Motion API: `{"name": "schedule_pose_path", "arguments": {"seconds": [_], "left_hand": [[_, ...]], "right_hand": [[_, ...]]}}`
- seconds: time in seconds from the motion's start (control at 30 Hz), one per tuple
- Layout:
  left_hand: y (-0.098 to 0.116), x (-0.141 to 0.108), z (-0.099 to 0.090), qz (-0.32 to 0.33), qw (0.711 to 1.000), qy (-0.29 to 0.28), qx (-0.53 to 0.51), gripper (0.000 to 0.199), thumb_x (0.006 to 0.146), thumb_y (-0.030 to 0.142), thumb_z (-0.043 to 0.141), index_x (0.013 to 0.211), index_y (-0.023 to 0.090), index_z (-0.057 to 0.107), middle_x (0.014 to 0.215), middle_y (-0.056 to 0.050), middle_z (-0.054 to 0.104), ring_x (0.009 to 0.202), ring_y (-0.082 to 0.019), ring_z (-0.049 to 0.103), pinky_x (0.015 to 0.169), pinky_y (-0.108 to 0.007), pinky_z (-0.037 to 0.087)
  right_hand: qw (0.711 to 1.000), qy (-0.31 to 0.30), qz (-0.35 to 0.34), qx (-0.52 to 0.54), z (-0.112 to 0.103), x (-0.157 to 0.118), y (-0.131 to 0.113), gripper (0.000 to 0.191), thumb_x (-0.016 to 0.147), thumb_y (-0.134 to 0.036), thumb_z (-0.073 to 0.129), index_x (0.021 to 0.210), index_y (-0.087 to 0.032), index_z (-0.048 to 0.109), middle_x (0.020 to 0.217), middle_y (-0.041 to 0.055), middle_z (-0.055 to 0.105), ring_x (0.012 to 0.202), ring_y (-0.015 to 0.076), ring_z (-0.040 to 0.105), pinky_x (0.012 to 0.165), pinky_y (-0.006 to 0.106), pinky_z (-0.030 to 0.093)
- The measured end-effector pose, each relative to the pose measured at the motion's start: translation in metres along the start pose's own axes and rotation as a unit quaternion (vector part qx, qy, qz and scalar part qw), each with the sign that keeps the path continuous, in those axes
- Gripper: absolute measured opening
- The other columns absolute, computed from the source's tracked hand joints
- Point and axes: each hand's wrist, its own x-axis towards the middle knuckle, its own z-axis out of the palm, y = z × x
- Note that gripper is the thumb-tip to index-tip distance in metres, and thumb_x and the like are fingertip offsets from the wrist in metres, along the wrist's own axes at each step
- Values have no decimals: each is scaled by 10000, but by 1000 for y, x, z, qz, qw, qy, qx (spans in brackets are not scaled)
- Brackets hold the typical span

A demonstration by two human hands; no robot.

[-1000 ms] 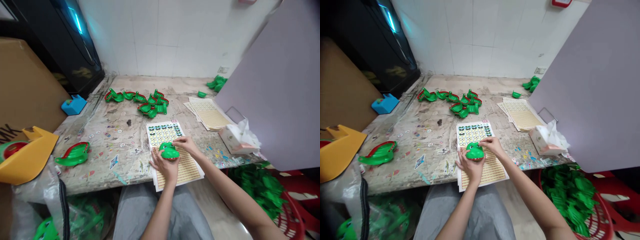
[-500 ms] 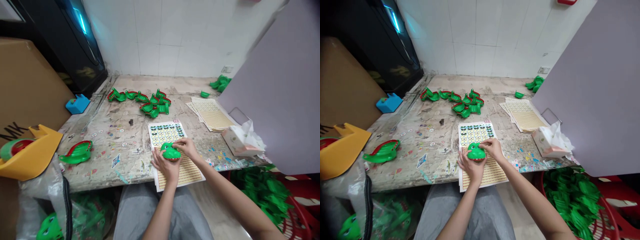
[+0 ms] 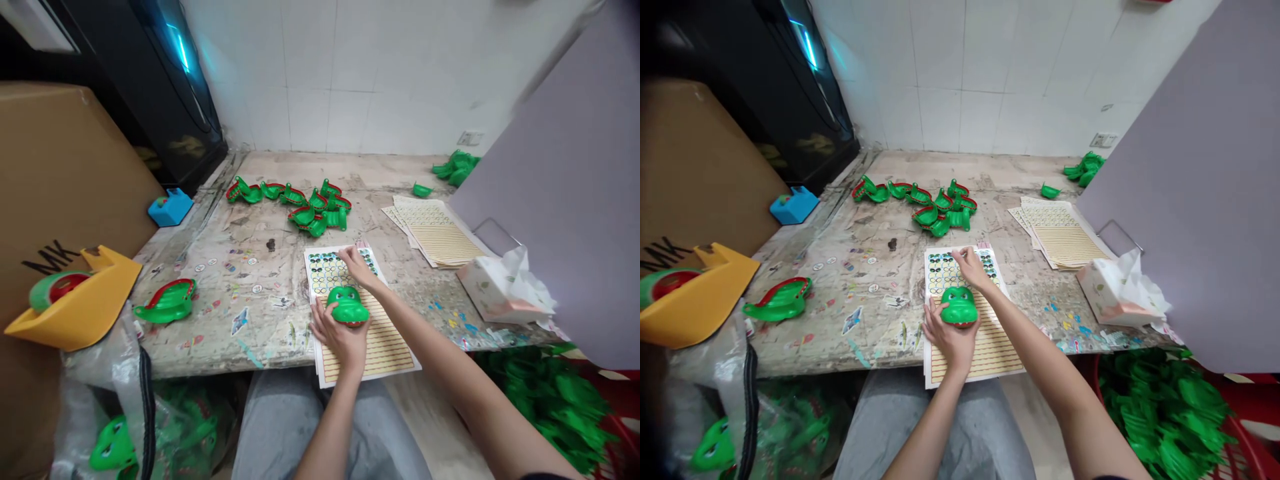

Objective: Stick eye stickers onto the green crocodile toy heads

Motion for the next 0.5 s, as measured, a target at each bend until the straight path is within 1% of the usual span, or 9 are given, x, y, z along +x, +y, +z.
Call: {"name": "schedule_pose_path", "arguments": {"seconds": [0.03, 0.1, 0.2, 0.27, 0.37, 0.5], "left_hand": [[0, 0, -1, 0, 1000, 0, 2, 607, 615, 433, 739, 1085, 190, 441, 1404, -172, 424, 1359, -325, 304, 1084, -564, 243], [0, 0, -1, 0, 1000, -2, 3, 605, 611, 420, 744, 1081, 194, 437, 1396, -173, 432, 1359, -322, 306, 1084, -566, 246], [-1, -1, -1, 4, 1000, -8, 1, 593, 616, 409, 742, 1075, 197, 432, 1383, -180, 442, 1361, -328, 301, 1078, -578, 249], [-1, -1, -1, 10, 1000, -14, 1, 588, 623, 425, 736, 1071, 198, 430, 1379, -184, 443, 1367, -333, 287, 1072, -589, 249], [0, -1, -1, 8, 1000, -13, 1, 597, 619, 444, 736, 1065, 198, 425, 1365, -192, 452, 1375, -331, 273, 1070, -596, 246], [0, -1, -1, 1, 1000, -17, -2, 606, 614, 441, 744, 1067, 198, 423, 1351, -193, 463, 1372, -333, 279, 1070, -601, 239]], "right_hand": [[999, -23, 5, 43, 11, 12, 1, 333, 857, -541, 458, 857, -209, 487, 810, 31, 585, 855, 207, 554, 732, 301, 369], [996, -58, -13, 72, 30, 29, 4, 266, 852, -451, 486, 753, -204, 500, 704, 9, 546, 761, 181, 528, 690, 283, 370], [995, -53, -62, 64, 46, 36, 9, 171, 786, -330, 583, 695, -202, 517, 661, 14, 547, 756, 182, 499, 683, 281, 371], [993, -43, -89, 58, 50, 33, 11, 146, 775, -278, 597, 681, -206, 511, 666, 23, 567, 779, 190, 493, 705, 290, 376], [991, -34, -123, 34, 50, 29, 12, 161, 782, -233, 593, 663, -212, 487, 667, 28, 585, 777, 197, 474, 732, 311, 378], [990, -20, -136, 21, 49, 29, 12, 177, 797, -227, 587, 662, -213, 473, 676, 35, 585, 791, 205, 462, 729, 319, 385]]}}
